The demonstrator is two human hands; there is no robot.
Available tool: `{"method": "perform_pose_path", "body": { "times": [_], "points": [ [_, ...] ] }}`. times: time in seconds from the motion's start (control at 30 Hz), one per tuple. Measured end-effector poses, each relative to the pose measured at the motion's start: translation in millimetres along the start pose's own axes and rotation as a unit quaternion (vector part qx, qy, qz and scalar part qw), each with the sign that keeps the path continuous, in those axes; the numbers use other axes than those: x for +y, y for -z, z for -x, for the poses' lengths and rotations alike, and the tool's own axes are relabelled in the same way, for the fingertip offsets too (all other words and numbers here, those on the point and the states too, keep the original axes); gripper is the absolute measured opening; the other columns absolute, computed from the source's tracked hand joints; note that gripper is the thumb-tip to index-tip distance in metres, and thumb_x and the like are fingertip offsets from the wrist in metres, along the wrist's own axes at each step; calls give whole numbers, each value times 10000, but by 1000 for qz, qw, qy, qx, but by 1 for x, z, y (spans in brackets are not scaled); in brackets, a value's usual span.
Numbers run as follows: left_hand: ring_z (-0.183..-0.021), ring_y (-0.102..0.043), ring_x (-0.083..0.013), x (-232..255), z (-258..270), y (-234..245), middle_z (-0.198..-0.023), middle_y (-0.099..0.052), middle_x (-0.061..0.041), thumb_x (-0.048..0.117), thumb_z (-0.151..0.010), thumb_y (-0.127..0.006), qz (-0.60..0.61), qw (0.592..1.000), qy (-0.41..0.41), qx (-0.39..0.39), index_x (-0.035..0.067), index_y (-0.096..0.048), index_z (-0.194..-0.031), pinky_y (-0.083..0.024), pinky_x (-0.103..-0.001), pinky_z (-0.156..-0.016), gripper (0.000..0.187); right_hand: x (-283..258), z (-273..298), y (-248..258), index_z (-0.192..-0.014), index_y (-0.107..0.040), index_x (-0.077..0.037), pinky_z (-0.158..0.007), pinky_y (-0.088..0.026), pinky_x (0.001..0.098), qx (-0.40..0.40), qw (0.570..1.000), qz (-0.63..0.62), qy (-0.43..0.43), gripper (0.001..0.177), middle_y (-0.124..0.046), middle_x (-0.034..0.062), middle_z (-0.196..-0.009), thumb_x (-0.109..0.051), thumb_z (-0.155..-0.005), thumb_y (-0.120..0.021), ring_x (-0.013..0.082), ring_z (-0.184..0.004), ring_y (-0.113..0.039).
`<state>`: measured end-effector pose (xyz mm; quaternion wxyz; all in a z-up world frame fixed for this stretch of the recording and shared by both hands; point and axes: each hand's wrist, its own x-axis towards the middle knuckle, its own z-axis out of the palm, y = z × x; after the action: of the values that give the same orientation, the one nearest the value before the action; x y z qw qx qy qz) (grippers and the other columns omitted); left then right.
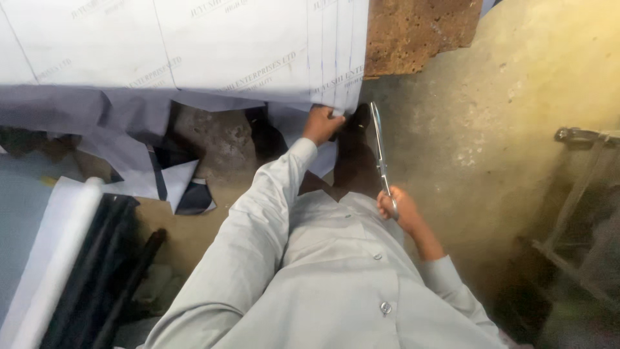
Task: The person uses large shears to cut a long sheet of white fabric laid on a workbench. They hold the fabric with one hand and cut along pre-marked lines with the other, separating sections of the material.
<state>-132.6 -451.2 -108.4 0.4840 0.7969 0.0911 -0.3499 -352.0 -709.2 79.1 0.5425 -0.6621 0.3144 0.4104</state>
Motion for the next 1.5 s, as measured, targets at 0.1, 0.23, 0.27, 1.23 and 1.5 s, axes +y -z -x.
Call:
{"method": "perform_pose_path", "body": {
  "times": [0.1, 0.23, 0.27, 1.23, 1.5],
  "points": [
    [-926, -795, -331, 42, 40, 27, -850, -813, -84, 448, -833, -836, -39, 996, -74, -2, 119, -842, -892, -613, -422, -836, 334, 18, 1, -5, -1025, -666, 0, -593, -586, 332, -31, 999, -44, -2, 177, -686, 130, -699, -175, -1001, -663, 212, -592, -703],
    [-949, -741, -279, 35, 49, 13, -891, -783, -53, 407, -857, -841, 66, 995, -62, -37, 130, -801, -912, -572, -434, -903, 285, -16, 34, -1, -1040, -687, -1, -616, -593, 389, -54, 998, -25, -21, 216, -710, 156, -755, -215, -1015, -678, 245, -639, -716],
    [-981, -720, -231, 33, 52, 8, -945, -773, -30, 366, -872, -850, 140, 988, -30, -61, 129, -787, -978, -564, -427, -912, 267, -24, 41, 1, -1058, -700, 9, -628, -588, 404, -63, 998, -4, -31, 246, -716, 161, -772, -235, -1024, -688, 248, -656, -712],
    [-1087, -735, -221, -6, 79, -27, -1115, -806, -116, 140, -988, -791, 291, 953, 23, -79, 57, -766, -1265, -597, -437, -1008, 291, -20, -45, -88, -1150, -684, -47, -747, -581, 427, -14, 999, 15, 31, 189, -686, 128, -844, -186, -1022, -679, 272, -778, -706],
    [-1112, -774, -280, 6, 85, -6, -1098, -832, -109, 188, -955, -792, 126, 989, -20, -70, 123, -792, -1235, -607, -469, -964, 288, -41, -56, -115, -1038, -703, -114, -684, -552, 373, 62, 995, -12, 72, 123, -675, 88, -714, -199, -950, -690, 230, -685, -674]
  ]
}}
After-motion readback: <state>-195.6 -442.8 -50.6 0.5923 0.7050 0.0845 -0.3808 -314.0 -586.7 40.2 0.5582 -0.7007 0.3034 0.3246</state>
